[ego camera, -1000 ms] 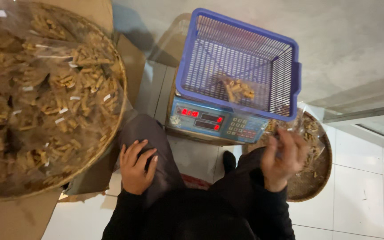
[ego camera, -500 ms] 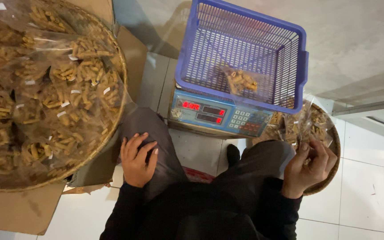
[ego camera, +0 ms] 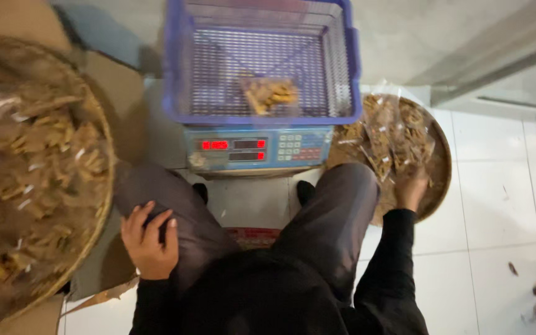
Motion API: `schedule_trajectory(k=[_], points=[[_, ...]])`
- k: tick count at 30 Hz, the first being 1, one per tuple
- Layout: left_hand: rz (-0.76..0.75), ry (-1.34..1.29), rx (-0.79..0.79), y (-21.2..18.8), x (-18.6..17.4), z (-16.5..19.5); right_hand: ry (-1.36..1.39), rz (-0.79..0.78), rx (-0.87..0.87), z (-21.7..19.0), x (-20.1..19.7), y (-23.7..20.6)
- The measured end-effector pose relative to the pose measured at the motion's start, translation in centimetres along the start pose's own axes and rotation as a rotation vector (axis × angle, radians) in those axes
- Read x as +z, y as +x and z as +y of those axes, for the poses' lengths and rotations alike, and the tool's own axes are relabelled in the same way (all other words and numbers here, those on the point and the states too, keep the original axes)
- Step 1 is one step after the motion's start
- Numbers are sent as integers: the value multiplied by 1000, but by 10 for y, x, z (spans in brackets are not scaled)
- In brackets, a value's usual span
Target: The person sits on the floor and fills clear plastic bags with dried food pieces taken from large woven baskets. They place each filled bag on a digital scale with a basket on top to weigh it, press the scale buttons, then set filled bags on a round tray beside them.
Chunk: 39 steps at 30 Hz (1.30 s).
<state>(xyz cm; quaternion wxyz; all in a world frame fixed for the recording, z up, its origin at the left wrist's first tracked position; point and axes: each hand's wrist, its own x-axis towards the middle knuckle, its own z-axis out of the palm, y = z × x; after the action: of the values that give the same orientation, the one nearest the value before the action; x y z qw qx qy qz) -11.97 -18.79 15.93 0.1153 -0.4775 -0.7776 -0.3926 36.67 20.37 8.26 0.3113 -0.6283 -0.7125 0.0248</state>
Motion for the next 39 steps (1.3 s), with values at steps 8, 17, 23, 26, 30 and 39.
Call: schedule_trajectory(k=[8, 17, 23, 26, 30, 39], points=[[-45, 72, -58, -5, 5, 11, -121, -640, 486, 27, 59, -63], [-57, 124, -50, -3, 11, 17, -66, -811, 590, -8, 98, -70], [-65, 130, -67, -8, 12, 13, -89, -783, 573, -2, 119, -80], [-65, 121, -72, -10, 13, 10, -155, -709, 537, 20, 115, -93], [-70, 149, -58, -12, 13, 8, -383, -534, 414, 48, 82, -117], [-54, 177, -70, -1, 13, 17, -474, -680, 237, 43, 8, -141]])
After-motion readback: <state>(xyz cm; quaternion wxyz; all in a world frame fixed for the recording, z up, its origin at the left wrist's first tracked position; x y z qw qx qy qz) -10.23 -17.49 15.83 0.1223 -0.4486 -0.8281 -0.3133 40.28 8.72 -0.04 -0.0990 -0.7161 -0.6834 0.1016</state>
